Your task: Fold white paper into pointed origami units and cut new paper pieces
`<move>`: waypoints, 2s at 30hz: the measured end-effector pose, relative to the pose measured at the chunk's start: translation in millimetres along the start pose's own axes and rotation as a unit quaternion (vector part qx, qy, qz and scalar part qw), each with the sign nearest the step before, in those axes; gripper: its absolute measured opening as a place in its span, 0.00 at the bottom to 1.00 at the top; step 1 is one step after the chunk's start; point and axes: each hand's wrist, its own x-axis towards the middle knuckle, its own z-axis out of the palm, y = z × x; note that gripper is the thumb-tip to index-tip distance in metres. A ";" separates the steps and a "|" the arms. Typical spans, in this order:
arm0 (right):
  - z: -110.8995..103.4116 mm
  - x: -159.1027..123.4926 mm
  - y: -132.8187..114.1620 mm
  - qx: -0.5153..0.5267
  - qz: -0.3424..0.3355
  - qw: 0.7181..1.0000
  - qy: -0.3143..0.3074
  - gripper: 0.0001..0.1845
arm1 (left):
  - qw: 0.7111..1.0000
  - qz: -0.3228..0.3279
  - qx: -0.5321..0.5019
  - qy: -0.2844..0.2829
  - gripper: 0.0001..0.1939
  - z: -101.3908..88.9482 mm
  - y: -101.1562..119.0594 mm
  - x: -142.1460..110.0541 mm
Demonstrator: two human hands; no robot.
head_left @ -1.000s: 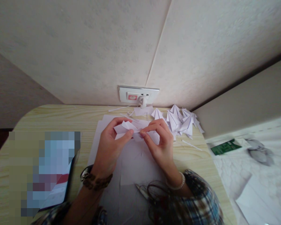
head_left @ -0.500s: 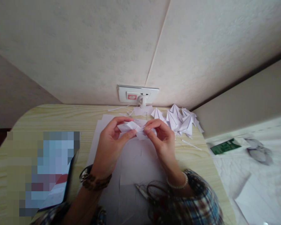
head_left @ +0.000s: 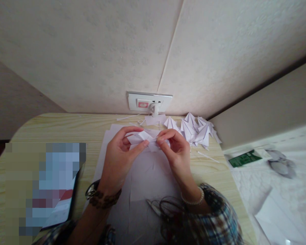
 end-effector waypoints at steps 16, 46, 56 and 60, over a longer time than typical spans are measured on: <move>1.0 -4.1 -1.5 -0.034 0.009 0.999 0.005 0.07 | 1.000 -0.001 0.009 0.003 0.14 1.1 -1.0 2.0; -0.3 -2.0 2.5 0.003 0.020 1.000 -0.007 0.08 | 0.997 0.026 0.061 -0.032 0.15 -1.6 -3.2 2.6; -3.2 -0.3 0.5 -0.027 0.042 0.998 -0.030 0.05 | 0.997 0.035 0.070 -0.028 0.12 -1.9 -0.4 3.1; -4.7 0.5 0.0 -0.050 0.024 0.998 -0.029 0.09 | 0.996 0.026 0.076 -0.032 0.13 -2.1 -0.3 2.4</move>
